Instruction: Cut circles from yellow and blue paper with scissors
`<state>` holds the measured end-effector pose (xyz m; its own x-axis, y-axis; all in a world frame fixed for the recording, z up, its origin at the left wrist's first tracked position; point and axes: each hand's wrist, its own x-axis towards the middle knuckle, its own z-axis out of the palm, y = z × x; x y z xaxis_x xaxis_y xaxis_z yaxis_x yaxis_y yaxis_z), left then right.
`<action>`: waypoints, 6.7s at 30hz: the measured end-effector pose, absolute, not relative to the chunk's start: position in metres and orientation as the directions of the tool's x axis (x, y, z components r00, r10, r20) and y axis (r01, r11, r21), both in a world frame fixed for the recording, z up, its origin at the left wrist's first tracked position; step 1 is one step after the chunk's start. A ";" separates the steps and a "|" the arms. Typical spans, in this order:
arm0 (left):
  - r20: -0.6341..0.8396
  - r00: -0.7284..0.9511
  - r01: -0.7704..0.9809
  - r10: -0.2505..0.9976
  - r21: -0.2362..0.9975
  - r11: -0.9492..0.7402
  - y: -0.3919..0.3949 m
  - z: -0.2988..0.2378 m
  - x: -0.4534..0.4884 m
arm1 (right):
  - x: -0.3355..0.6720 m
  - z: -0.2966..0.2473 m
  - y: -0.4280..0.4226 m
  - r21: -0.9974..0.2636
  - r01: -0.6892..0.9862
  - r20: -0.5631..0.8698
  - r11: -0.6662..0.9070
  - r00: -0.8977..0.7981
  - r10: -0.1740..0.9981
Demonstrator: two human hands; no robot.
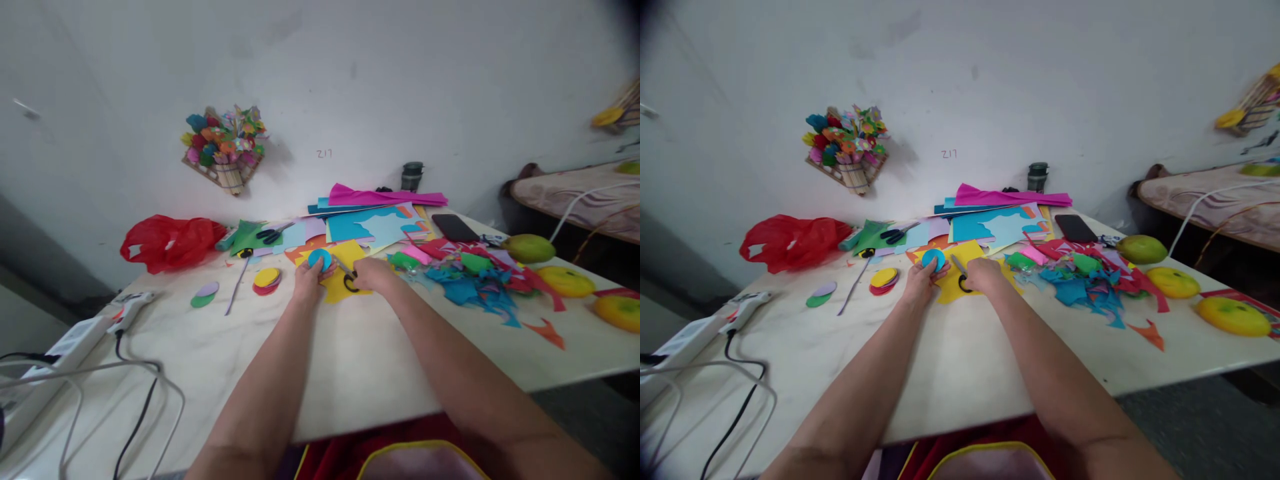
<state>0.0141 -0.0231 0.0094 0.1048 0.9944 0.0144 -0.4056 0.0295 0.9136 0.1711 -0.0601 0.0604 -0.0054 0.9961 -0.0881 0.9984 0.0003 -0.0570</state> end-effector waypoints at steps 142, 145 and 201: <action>0.090 0.243 -0.510 0.966 0.859 0.048 -0.012 0.007 -0.007 | 0.183 0.034 -0.044 -0.974 0.225 -0.034 0.042 -0.323 0.946; 0.085 0.245 -0.511 0.966 0.858 0.054 -0.011 0.005 -0.008 | 0.184 0.031 -0.041 -0.974 0.221 -0.027 0.048 -0.324 0.946; -0.009 0.350 -0.450 0.937 0.875 0.177 -0.018 0.014 -0.017 | 0.201 0.035 -0.037 -0.923 0.375 -0.030 0.082 -0.283 0.959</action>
<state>-0.0170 -0.0184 0.0145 0.3500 0.9367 -0.0094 -0.4501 0.1769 0.8753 0.2010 -0.0367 0.0354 -0.2828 0.9587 -0.0301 0.3753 0.0818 -0.9233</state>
